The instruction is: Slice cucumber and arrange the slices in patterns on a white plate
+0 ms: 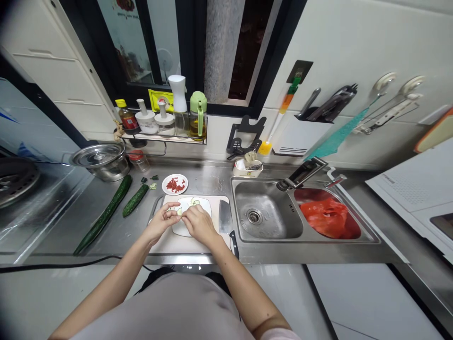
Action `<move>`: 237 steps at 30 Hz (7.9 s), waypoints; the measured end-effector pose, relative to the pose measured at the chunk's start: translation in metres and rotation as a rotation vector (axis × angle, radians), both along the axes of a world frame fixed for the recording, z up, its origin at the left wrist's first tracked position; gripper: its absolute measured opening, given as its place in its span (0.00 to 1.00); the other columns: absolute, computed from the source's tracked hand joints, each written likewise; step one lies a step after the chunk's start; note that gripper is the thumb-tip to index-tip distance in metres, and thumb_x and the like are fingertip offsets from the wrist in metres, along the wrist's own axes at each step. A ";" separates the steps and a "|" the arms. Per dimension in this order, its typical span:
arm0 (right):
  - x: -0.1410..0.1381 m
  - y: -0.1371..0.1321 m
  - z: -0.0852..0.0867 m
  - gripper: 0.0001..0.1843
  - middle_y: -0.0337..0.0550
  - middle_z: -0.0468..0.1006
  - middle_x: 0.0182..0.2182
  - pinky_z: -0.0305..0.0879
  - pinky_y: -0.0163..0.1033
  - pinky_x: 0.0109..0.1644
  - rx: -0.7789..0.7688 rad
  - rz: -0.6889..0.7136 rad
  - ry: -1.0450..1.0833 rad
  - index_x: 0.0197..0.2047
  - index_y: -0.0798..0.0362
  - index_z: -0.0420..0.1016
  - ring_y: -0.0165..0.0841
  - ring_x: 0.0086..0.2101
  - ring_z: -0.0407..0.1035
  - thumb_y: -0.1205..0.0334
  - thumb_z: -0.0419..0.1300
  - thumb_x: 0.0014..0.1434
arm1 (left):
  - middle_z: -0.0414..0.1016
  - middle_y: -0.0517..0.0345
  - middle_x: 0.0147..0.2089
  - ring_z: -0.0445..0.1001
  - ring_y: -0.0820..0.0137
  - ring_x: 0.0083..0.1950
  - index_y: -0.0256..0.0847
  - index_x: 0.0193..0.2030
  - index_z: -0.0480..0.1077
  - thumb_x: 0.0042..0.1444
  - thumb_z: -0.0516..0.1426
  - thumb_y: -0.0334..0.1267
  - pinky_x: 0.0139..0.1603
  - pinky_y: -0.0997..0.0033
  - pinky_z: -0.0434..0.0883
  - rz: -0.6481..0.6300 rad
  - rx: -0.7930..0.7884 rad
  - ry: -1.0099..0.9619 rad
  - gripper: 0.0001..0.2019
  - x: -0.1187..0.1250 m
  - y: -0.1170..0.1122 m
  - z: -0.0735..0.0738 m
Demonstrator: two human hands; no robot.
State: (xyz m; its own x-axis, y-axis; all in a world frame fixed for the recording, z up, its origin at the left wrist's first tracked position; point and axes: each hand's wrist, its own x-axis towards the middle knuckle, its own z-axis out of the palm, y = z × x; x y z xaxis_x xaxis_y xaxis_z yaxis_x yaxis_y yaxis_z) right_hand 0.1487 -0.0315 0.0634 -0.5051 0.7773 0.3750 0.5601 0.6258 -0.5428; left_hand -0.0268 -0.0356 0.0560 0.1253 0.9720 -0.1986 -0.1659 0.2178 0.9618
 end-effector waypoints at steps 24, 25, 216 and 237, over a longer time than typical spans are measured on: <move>0.021 0.014 -0.032 0.04 0.38 0.74 0.27 0.61 0.35 0.39 -0.362 -0.109 0.148 0.28 0.52 0.72 0.31 0.32 0.66 0.67 0.57 0.54 | 0.70 0.64 0.27 0.68 0.76 0.29 0.38 0.45 0.70 0.37 0.68 0.42 0.35 0.75 0.64 -0.024 0.004 -0.024 0.26 0.028 0.014 -0.041; 0.023 0.014 -0.037 0.04 0.37 0.74 0.26 0.61 0.35 0.39 -0.397 -0.116 0.165 0.28 0.53 0.72 0.30 0.31 0.67 0.67 0.57 0.54 | 0.70 0.64 0.27 0.68 0.76 0.29 0.37 0.45 0.70 0.37 0.68 0.43 0.35 0.74 0.64 -0.024 0.001 -0.027 0.26 0.030 0.015 -0.045; -0.013 -0.008 -0.043 0.10 0.43 0.76 0.36 0.63 0.41 0.46 -0.202 -0.315 0.254 0.44 0.50 0.75 0.36 0.41 0.68 0.61 0.56 0.60 | 0.74 0.58 0.29 0.71 0.72 0.32 0.37 0.33 0.73 0.38 0.67 0.49 0.38 0.72 0.68 0.144 -0.006 0.186 0.19 -0.020 0.007 -0.058; -0.020 -0.006 -0.045 0.09 0.41 0.75 0.33 0.61 0.41 0.46 -0.220 -0.242 0.212 0.35 0.50 0.74 0.35 0.39 0.67 0.61 0.53 0.62 | 0.74 0.57 0.30 0.71 0.69 0.35 0.38 0.34 0.72 0.38 0.66 0.52 0.39 0.71 0.66 0.074 -0.022 0.143 0.21 -0.004 -0.004 -0.044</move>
